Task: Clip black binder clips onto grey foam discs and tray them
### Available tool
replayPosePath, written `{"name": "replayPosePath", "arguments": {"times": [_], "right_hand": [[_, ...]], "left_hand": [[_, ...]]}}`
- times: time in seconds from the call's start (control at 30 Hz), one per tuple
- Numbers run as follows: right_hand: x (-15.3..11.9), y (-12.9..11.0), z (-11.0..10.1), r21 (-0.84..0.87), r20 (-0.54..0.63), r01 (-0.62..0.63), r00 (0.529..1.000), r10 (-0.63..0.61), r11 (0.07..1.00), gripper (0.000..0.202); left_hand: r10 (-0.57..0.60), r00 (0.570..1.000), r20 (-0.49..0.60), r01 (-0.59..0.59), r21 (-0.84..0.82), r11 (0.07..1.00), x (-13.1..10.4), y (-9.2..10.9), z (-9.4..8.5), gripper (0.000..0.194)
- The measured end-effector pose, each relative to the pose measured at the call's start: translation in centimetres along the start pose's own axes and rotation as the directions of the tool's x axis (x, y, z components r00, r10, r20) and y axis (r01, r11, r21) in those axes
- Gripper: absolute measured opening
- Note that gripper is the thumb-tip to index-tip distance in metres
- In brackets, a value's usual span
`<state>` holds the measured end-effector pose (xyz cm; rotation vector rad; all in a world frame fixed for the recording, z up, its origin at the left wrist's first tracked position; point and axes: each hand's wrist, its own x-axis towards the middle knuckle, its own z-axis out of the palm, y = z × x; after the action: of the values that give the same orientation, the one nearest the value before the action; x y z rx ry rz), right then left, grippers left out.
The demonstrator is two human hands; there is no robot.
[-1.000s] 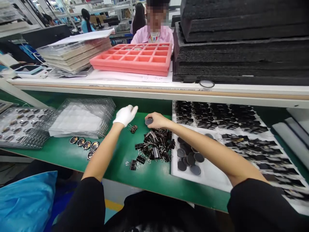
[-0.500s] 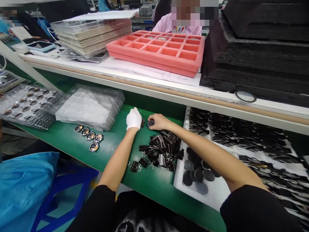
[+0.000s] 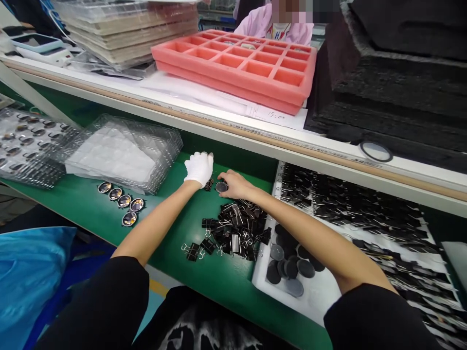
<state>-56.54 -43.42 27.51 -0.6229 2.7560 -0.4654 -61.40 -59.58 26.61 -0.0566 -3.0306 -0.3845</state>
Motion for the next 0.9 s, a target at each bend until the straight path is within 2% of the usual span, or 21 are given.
{"name": "replayPosePath", "arguments": {"times": [0.1,0.27,0.7,0.9], "right_hand": [[0.0,0.5,0.0,0.031,-0.003,0.000,1.000,0.000,1.000,0.056],[0.2,1.0,0.5,0.104,-0.061,0.021,0.998,-0.015,0.994,0.041],[1.7,0.0,1.5,0.163,-0.146,0.118,0.985,-0.094,0.979,0.041],[1.9,-0.1,1.7,0.159,-0.138,0.113,0.986,-0.091,0.981,0.038]], "left_hand": [[0.005,1.000,-0.018,-0.005,-0.003,1.000,-0.2,-0.6,0.4,0.051],[-0.104,0.995,-0.002,0.103,-0.066,0.992,-0.2,-1.3,0.3,0.056],[-0.126,0.992,0.003,0.126,-0.031,0.992,-0.4,-1.0,0.9,0.053],[-0.109,0.993,-0.045,0.106,-0.061,0.992,-0.4,-1.4,1.6,0.051]]}}
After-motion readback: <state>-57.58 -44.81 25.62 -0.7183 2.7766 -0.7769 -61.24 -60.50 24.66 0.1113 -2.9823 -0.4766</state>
